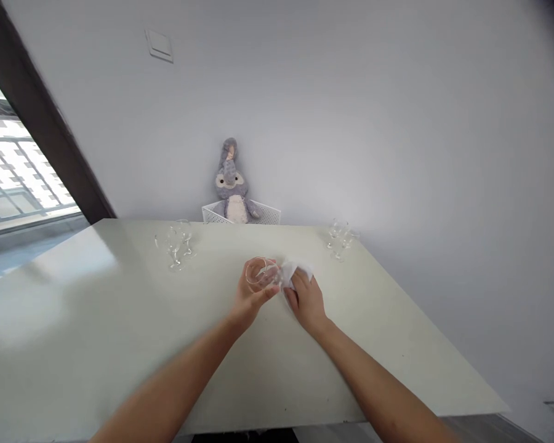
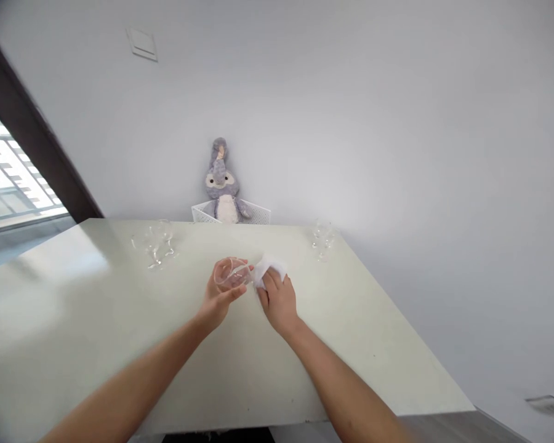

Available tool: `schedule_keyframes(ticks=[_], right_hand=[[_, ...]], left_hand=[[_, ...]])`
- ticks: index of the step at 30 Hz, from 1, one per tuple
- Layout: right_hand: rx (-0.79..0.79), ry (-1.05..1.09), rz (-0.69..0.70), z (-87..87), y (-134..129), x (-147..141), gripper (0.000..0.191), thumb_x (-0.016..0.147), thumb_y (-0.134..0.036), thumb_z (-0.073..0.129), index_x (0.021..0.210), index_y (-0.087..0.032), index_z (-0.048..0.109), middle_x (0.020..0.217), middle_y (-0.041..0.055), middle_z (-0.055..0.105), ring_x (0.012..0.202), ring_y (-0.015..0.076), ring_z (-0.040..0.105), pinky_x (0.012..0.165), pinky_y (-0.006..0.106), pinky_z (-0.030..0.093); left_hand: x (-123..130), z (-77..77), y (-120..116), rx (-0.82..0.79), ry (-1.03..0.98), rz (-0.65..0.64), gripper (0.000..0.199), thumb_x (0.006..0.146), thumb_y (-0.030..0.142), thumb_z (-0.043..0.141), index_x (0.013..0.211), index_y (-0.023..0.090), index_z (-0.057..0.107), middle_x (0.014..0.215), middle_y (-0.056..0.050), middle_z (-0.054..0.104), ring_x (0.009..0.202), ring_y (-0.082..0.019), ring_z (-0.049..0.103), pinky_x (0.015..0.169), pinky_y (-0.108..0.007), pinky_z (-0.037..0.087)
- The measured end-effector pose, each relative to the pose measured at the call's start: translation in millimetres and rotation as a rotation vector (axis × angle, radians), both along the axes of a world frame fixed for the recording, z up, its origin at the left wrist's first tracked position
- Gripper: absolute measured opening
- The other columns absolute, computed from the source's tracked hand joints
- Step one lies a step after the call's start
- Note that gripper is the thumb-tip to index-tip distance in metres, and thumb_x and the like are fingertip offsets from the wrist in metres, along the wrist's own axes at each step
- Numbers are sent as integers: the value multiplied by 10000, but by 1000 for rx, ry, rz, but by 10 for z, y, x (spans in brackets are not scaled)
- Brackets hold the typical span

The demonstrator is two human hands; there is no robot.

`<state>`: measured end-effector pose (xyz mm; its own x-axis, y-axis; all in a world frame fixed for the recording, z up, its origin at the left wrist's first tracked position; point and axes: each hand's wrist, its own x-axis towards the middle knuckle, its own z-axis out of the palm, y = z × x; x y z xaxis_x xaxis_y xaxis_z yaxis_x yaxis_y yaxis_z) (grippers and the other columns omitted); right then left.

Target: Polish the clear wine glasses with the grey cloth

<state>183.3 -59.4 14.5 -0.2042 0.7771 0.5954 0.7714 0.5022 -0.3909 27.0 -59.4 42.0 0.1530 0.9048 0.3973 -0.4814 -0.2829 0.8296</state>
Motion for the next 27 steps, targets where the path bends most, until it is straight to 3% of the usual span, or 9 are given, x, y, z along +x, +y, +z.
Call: schedule_keyframes(ticks=[4,9,12,15,19,22,24,27], right_hand=[[-300,569,59,-61,51,-34,265,831,-356,418,994,-190,544,897,48,586,772,178,502,707,310,385],[-855,1287,433,-117,42,-166,259,727,-389,581,864,-169,579,741,22,604,632,138,528,611,263,404],[-1000,1415,473,-69,-20,-232,233,640,-322,673,772,-149,590,684,27,605,597,134,531,564,247,396],[-1013,1416,385,-13,-75,-272,247,575,-307,715,717,-148,589,628,17,595,572,134,525,525,237,382],[-959,1381,349,-52,-91,-293,289,557,-317,720,772,-167,598,650,10,603,558,126,511,500,225,364],[-969,1327,354,-127,-78,-286,271,587,-341,698,746,-152,587,591,-3,563,489,101,459,471,222,337],[-976,1281,342,-156,-63,-271,271,605,-361,682,715,-143,565,539,-23,510,454,86,418,458,221,319],[-955,1184,313,-157,-37,-239,270,639,-385,644,696,-150,522,518,-44,457,440,78,383,445,218,299]], left_hand=[[5,47,-50,151,89,22,476,659,240,675,1063,219,424,1158,-85,465,1083,-251,484,916,-418,388],[-18,-26,-44,396,306,29,565,675,209,655,1162,200,368,1151,-134,485,1017,-238,514,848,-408,433],[7,-104,-45,564,422,120,617,670,193,654,1200,227,341,1166,-133,487,1036,-234,500,833,-400,440],[36,-182,-46,650,498,175,636,678,193,640,1225,246,322,1167,-114,501,1055,-224,495,841,-392,438],[9,-251,-7,502,648,232,589,711,220,600,1238,227,336,1120,-94,563,997,-202,543,851,-370,433],[-29,-260,58,291,737,199,315,747,245,542,1060,210,523,972,-60,644,892,-187,591,809,-340,450],[-27,-256,99,95,648,164,205,747,259,536,938,194,574,887,-50,669,854,-191,608,789,-338,458],[6,-261,146,-127,395,133,219,706,266,590,903,173,566,811,-48,679,834,-198,617,789,-350,456]])
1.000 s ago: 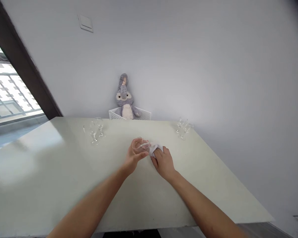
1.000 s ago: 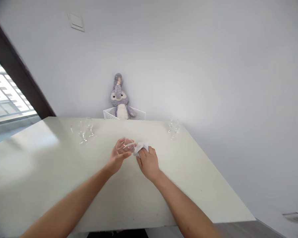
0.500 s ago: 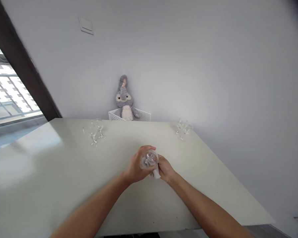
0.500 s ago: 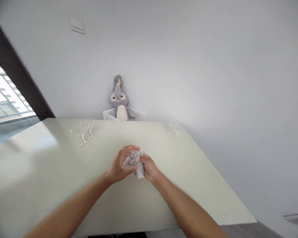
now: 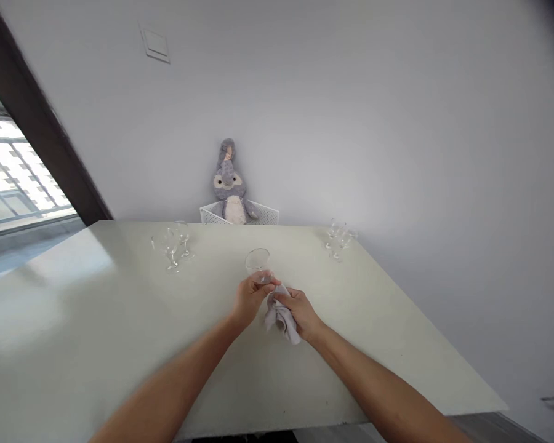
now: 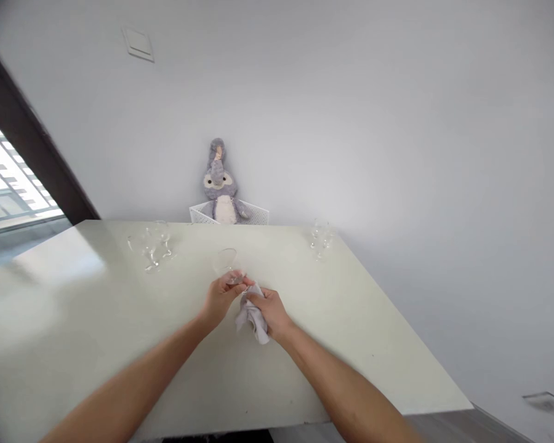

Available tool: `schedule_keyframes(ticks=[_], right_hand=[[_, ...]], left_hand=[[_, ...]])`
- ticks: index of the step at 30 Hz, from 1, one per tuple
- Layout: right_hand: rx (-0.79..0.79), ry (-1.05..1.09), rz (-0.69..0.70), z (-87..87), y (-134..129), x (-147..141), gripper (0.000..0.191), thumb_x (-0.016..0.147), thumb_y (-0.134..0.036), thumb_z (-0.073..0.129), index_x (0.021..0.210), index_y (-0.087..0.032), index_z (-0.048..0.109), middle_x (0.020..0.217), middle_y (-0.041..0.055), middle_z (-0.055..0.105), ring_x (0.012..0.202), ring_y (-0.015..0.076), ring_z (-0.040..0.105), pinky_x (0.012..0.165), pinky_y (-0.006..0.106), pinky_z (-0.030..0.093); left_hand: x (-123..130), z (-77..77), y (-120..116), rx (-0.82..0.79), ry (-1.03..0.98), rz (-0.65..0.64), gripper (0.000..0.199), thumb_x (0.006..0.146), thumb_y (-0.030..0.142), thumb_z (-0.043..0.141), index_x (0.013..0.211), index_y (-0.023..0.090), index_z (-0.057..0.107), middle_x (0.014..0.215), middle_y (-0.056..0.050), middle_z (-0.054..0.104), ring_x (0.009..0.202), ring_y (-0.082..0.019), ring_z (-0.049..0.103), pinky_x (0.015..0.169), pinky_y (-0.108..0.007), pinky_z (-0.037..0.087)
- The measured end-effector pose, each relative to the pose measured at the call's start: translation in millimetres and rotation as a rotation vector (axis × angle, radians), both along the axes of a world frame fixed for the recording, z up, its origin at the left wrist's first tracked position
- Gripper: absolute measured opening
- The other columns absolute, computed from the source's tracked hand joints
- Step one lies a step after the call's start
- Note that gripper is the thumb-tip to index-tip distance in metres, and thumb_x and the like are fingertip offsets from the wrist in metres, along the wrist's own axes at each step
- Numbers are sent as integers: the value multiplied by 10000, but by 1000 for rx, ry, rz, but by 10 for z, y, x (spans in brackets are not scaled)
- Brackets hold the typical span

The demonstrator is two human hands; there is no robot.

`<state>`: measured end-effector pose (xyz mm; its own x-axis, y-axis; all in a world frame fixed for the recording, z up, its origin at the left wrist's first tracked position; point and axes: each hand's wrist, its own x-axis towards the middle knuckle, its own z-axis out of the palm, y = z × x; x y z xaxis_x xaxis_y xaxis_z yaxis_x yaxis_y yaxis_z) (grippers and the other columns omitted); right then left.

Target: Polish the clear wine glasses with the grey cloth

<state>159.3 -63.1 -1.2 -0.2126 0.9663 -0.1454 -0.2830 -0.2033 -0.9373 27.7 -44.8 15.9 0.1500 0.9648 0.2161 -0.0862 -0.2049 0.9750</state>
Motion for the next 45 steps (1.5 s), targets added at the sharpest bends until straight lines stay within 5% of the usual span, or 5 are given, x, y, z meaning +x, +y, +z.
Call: schedule_keyframes(ticks=[9,16,26,37,45], right_hand=[[737,-898,62,105,-122,69,257,790,-431,487,787,-216,628,955,27,579,783,148,532,638,240,400],[915,-1085,-340,132,-70,130,221,840,-303,441,916,-198,619,860,66,544,790,172,494,732,310,389],[735,-933,-119,-107,58,73,109,777,-203,465,754,-181,570,694,4,591,632,129,520,593,226,379],[-24,-1430,-678,-53,721,1247,308,806,-353,394,888,-148,608,884,128,635,841,228,586,678,303,410],[-176,-1444,-753,-125,856,1597,321,814,-350,392,979,-157,588,946,143,615,904,253,578,729,344,422]], left_hand=[[-256,18,221,-8,-144,380,305,694,299,608,955,162,528,877,-75,660,837,-186,602,769,-367,452],[-39,-54,61,116,77,166,198,700,223,576,889,187,622,1045,-76,621,974,-207,561,861,-364,417],[130,-280,11,129,84,-55,263,712,245,575,966,203,627,1157,-77,556,1075,-230,500,931,-401,371],[94,-340,-33,203,447,-67,367,707,389,584,1047,251,584,1191,-66,524,1131,-247,439,976,-444,294],[84,-339,9,210,430,-61,264,754,401,509,909,225,630,1069,-66,584,1026,-226,505,920,-414,352]])
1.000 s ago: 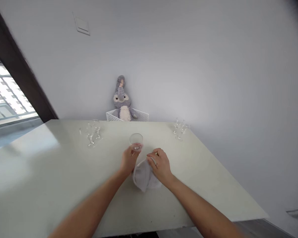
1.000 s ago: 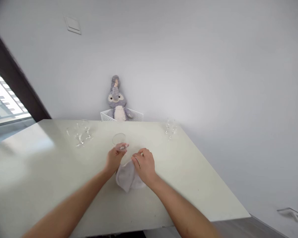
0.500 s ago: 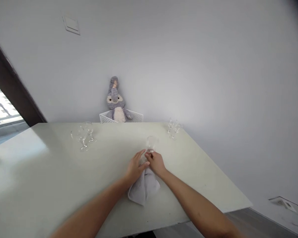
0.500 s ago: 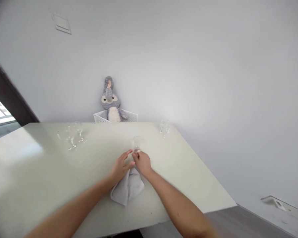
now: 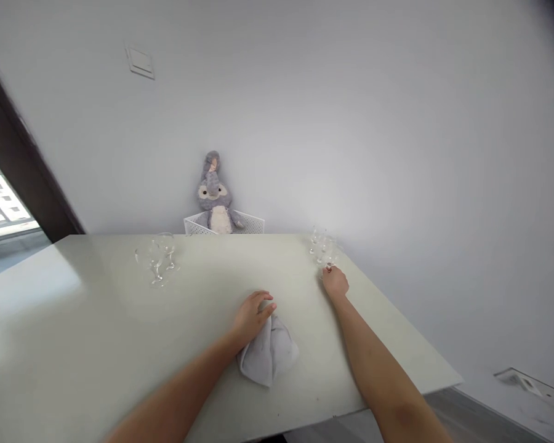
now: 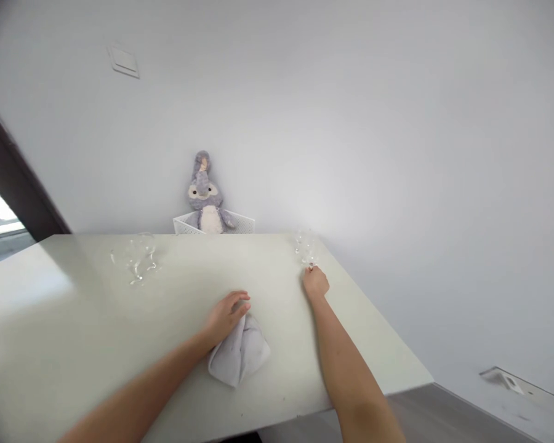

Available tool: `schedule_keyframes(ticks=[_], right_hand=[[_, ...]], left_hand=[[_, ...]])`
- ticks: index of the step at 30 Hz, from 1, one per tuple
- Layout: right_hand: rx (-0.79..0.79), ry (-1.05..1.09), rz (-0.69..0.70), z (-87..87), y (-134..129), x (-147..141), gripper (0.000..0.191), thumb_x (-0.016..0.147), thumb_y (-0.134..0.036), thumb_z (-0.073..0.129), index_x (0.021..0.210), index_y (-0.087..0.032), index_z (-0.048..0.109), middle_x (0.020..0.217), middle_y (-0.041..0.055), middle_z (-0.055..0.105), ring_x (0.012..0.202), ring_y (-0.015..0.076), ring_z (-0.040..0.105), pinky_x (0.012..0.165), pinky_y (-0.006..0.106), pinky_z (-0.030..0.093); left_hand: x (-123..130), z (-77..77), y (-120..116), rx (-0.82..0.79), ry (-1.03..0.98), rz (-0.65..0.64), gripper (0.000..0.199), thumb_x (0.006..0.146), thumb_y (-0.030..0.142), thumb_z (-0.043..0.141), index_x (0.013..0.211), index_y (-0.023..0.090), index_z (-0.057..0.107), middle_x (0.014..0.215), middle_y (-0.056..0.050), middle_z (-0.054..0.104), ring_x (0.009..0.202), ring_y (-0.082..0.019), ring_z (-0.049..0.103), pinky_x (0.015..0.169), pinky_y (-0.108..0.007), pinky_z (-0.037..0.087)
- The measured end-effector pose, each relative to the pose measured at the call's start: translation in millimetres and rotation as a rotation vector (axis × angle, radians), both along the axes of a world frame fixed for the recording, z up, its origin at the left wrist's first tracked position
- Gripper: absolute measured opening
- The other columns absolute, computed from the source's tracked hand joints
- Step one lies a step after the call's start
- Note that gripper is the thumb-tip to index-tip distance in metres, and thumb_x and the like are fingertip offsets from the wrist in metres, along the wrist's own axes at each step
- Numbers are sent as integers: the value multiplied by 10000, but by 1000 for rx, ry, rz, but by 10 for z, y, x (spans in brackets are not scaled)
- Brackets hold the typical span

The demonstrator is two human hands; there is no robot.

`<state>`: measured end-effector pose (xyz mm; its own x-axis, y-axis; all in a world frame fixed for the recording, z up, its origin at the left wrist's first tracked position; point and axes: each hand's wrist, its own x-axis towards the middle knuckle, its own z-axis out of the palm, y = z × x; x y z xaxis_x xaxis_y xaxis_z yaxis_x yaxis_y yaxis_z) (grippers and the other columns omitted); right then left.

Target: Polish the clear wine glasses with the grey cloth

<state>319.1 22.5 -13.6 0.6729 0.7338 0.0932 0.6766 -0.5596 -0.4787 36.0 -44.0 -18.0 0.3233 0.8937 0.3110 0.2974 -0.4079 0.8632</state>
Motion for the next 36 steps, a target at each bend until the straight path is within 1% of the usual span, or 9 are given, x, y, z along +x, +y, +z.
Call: schedule_keyframes(ticks=[8,13,16,20,21,24,27,31,36], right_hand=[[48,52,-17,66,30,62,305,798,-295,409,1022,-134,537,953,162,597,924,265,557,743,355,402],[148,101,34,175,-232,-71,336,779,-256,394,1077,-114,451,918,123,594,813,202,556,684,293,400],[225,114,286,281,-602,-494,193,793,-286,384,867,-179,527,794,33,602,723,152,544,653,250,400],[270,-74,1213,363,-1275,-1320,245,844,-337,363,810,-208,569,792,40,591,716,158,522,638,270,394],[244,-208,1329,358,-1416,-1500,239,811,-396,433,855,-210,577,838,58,590,753,184,517,637,290,391],[132,-448,1375,283,-1613,-1864,438,713,-507,547,1003,-179,549,909,97,576,810,238,503,631,323,394],[22,-502,1283,186,-1500,-1992,353,801,-413,457,1036,-159,525,953,105,556,825,225,510,626,305,392],[-16,-528,1267,139,-1286,-1997,269,855,-283,359,1032,-159,520,955,107,548,772,196,522,592,285,375],[36,-489,1308,134,-1236,-1938,226,842,-270,382,974,-171,535,920,80,554,690,166,512,555,271,348]], left_hand=[[-6,-71,75,-85,-121,51,303,762,444,484,883,209,631,920,-68,626,887,-219,559,833,-392,410],[-85,-80,209,-197,-492,252,383,789,512,400,806,180,590,846,-73,591,864,-195,549,784,-359,435],[-179,-44,290,-206,-654,458,347,788,509,399,821,191,534,823,-52,547,819,-169,537,737,-332,446],[-392,29,413,-180,-807,753,277,787,463,420,936,230,438,831,-20,487,744,-125,522,690,-294,454],[-459,53,450,-174,-868,812,275,785,448,428,964,239,418,844,-17,477,733,-115,523,681,-282,455],[-685,129,565,-158,-1078,936,284,791,397,432,1031,258,373,857,-3,459,671,-81,520,652,-239,452],[-945,197,662,-153,-1219,1012,302,828,384,361,1106,286,293,853,9,455,624,-54,511,652,-211,451],[-1308,248,757,-226,-1327,960,373,851,448,256,1188,306,186,851,-17,513,666,-87,565,659,-244,480],[-1629,242,856,-342,-1614,620,469,812,592,209,1198,324,205,1033,-98,525,845,-154,608,723,-326,498]])
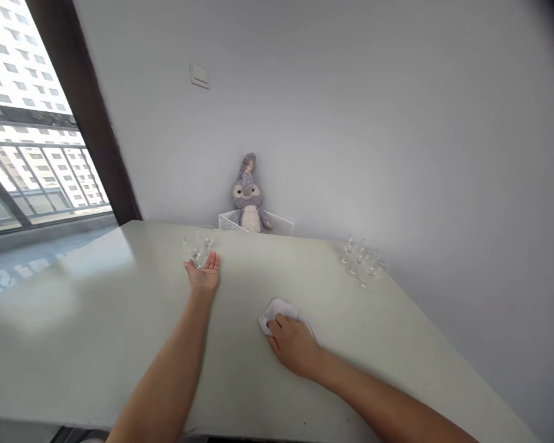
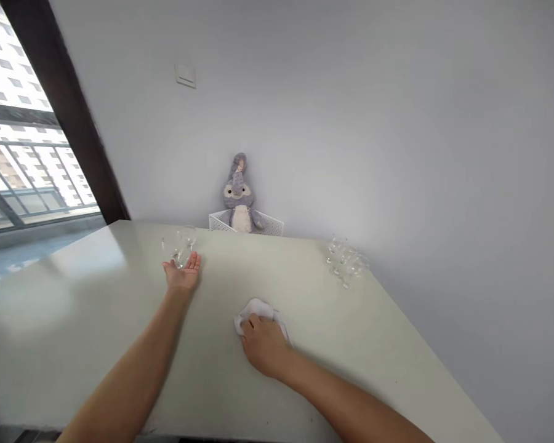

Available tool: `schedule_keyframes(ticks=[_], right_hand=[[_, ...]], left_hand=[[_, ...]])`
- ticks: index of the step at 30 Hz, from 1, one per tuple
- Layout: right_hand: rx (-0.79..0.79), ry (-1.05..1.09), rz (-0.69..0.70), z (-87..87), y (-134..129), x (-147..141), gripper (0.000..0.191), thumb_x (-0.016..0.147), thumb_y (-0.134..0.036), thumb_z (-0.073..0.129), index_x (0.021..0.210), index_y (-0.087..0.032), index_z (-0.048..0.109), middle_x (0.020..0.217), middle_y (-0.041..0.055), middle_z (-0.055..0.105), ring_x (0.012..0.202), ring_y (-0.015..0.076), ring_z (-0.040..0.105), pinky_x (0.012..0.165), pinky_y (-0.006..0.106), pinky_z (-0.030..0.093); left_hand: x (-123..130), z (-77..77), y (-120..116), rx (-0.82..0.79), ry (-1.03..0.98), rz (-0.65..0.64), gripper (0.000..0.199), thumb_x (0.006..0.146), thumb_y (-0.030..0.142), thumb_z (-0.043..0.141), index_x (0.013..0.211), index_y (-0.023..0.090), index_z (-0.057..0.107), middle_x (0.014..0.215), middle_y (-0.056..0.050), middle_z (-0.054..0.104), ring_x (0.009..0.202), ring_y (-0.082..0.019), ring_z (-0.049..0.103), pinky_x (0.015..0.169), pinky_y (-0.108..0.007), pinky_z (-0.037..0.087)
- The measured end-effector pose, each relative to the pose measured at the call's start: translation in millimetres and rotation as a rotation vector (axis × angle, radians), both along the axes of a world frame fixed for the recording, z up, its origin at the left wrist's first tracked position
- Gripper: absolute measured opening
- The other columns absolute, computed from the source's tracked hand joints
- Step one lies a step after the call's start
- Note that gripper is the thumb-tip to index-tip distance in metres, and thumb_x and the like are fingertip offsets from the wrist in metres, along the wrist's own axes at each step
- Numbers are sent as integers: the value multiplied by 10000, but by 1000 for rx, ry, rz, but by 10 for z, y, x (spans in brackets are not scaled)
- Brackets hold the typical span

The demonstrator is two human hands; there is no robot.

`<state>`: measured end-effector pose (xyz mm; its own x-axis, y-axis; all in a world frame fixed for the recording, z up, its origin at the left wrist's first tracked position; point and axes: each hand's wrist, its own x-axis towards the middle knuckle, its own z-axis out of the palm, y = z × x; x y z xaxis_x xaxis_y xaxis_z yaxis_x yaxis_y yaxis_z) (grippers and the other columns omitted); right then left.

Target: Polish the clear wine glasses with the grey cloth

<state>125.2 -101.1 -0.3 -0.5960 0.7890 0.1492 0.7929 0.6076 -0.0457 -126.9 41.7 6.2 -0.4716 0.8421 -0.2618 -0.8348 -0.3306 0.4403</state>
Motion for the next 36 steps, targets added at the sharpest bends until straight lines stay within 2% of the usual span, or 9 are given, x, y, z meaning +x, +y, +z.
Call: schedule_keyframes(ticks=[5,8,11,15,18,22,26,32,36], right_hand=[[-48,278,15,-89,76,80,177,826,-266,396,793,-176,545,813,39,549,682,137,485,599,250,343],[-137,650,-58,-98,170,138,233,819,-285,411,632,-176,497,681,5,491,635,119,449,591,233,340],[-281,1098,-175,-44,257,222,278,783,-347,480,566,-175,460,614,-20,434,579,105,413,543,220,327],[-538,1630,-290,87,305,348,260,744,-425,540,722,-166,539,600,-19,488,534,108,428,492,218,326],[-549,1852,-341,189,312,415,321,717,-434,581,894,-167,560,678,10,566,540,120,467,483,221,345],[-365,1939,-402,249,346,473,293,701,-425,600,852,-176,572,676,-2,565,559,117,477,507,220,368],[-278,1827,-338,205,377,476,278,712,-386,593,904,-186,597,706,-12,554,598,109,472,563,227,382],[-605,1631,-89,140,362,424,457,724,-298,577,1162,-179,525,720,11,600,683,129,521,683,273,388],[-695,1545,-23,167,370,453,475,720,-239,547,1189,-181,499,627,-15,596,614,123,528,683,286,400]], left_hand=[[-112,-12,30,167,-71,-18,434,788,605,313,1028,247,356,1139,-143,484,961,-191,583,747,-351,504],[-86,23,8,148,-106,0,414,789,594,335,879,193,387,1075,-142,521,961,-184,582,737,-323,516],[47,70,-25,83,-113,7,349,809,527,383,801,178,379,983,-128,554,935,-171,593,738,-293,518],[437,103,-118,104,38,-107,237,811,402,472,779,173,416,860,-79,587,866,-163,619,776,-299,502],[839,90,-269,176,224,-269,192,758,313,574,837,187,452,867,-36,600,833,-160,629,807,-322,482],[1299,41,-523,275,399,-497,305,724,299,622,961,228,445,993,-33,586,881,-174,617,847,-365,449],[1520,8,-683,249,469,-604,415,694,275,656,1035,244,423,1039,-52,562,924,-196,601,859,-386,432],[1528,-23,-680,266,492,-630,425,698,252,651,1050,260,414,1062,-45,534,939,-189,590,867,-383,424],[1474,-22,-670,289,505,-688,360,712,266,634,1007,237,429,1013,-34,545,859,-148,599,843,-355,436]])
